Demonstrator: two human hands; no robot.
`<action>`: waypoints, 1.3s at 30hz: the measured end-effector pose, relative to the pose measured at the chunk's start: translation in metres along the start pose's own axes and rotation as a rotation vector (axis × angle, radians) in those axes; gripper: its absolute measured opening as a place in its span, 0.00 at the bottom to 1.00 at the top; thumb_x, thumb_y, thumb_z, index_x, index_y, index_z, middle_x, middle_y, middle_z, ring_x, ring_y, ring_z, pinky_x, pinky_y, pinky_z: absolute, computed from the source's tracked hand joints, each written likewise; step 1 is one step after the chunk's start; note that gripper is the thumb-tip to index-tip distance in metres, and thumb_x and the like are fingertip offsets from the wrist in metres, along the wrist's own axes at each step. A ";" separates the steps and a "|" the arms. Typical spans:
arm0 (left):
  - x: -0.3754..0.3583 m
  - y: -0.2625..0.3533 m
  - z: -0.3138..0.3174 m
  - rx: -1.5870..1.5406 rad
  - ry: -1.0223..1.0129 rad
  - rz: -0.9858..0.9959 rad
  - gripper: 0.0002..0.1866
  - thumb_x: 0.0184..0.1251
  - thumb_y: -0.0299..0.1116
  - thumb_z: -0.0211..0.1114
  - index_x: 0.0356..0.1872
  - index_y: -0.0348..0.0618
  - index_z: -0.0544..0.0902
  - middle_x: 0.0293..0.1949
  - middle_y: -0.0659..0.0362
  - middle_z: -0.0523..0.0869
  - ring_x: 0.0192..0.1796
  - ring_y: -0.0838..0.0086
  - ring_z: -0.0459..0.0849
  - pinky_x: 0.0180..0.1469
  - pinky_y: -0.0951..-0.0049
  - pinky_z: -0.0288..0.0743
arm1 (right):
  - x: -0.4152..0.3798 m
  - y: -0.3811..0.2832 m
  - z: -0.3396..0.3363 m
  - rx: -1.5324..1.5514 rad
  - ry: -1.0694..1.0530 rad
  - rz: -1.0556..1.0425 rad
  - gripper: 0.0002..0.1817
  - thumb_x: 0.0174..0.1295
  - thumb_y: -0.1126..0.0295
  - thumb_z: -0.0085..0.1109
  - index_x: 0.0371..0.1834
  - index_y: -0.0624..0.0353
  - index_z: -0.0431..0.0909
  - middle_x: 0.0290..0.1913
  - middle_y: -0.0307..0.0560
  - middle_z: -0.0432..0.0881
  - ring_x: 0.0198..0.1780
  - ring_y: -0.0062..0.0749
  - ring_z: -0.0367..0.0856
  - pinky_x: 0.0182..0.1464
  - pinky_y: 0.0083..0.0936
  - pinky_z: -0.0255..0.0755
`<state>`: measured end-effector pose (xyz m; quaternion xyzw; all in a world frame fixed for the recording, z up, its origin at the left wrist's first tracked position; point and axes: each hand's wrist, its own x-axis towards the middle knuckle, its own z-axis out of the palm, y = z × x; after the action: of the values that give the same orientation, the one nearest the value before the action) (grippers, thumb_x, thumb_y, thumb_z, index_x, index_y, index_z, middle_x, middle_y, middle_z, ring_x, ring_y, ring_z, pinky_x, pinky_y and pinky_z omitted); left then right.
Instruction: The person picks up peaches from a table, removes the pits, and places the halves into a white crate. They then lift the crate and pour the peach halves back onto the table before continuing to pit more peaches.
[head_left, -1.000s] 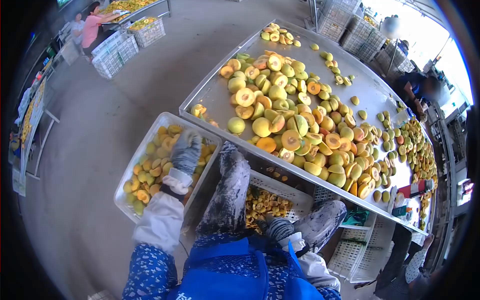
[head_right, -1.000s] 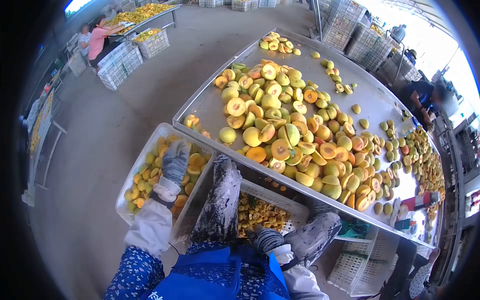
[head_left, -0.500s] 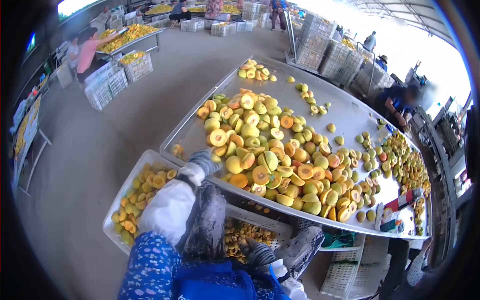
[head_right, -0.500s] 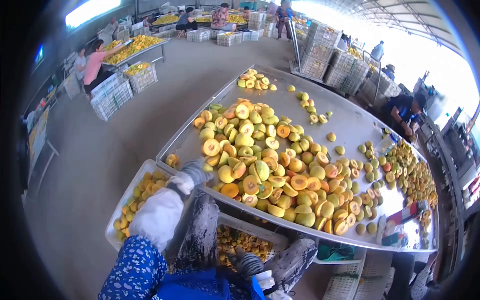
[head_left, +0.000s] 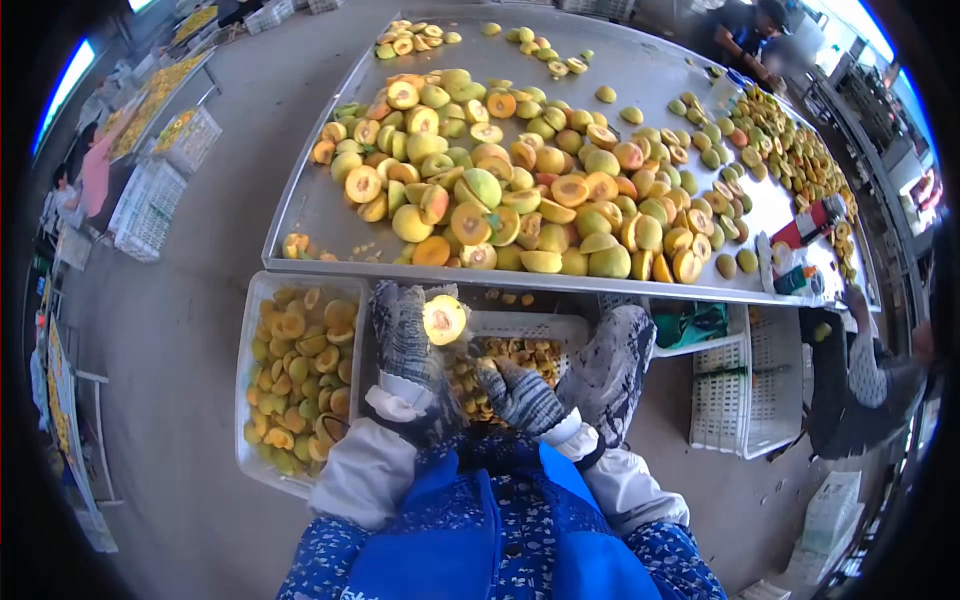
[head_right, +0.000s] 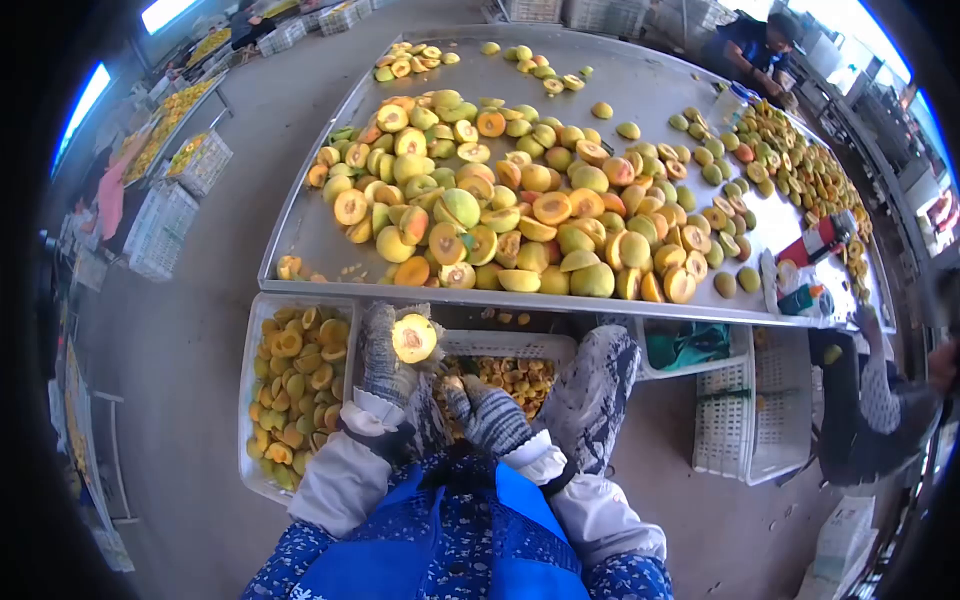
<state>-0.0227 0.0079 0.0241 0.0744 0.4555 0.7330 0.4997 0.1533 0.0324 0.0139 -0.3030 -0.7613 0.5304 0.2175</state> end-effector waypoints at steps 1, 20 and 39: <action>-0.005 -0.005 0.010 0.047 0.011 0.126 0.24 0.67 0.52 0.48 0.41 0.37 0.74 0.32 0.50 0.80 0.31 0.66 0.82 0.31 0.70 0.79 | 0.007 -0.007 -0.003 -0.116 0.030 -0.043 0.18 0.65 0.56 0.43 0.38 0.61 0.72 0.25 0.64 0.76 0.29 0.59 0.76 0.29 0.47 0.68; -0.032 -0.049 0.016 0.461 0.048 0.422 0.15 0.71 0.38 0.45 0.51 0.41 0.71 0.44 0.58 0.75 0.46 0.74 0.73 0.53 0.74 0.68 | 0.022 0.008 0.017 -0.252 0.013 0.134 0.17 0.65 0.58 0.43 0.38 0.62 0.70 0.25 0.61 0.75 0.28 0.59 0.75 0.29 0.47 0.67; -0.006 -0.066 -0.069 0.601 -0.148 0.292 0.20 0.69 0.29 0.48 0.61 0.37 0.63 0.53 0.55 0.73 0.52 0.75 0.72 0.55 0.77 0.68 | 0.021 0.028 0.014 -0.306 -0.132 -0.003 0.18 0.62 0.55 0.47 0.35 0.62 0.72 0.27 0.62 0.75 0.29 0.59 0.75 0.30 0.48 0.67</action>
<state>-0.0145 -0.0322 -0.0618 0.3358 0.5981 0.6225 0.3769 0.1356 0.0446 -0.0173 -0.2957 -0.8464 0.4266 0.1189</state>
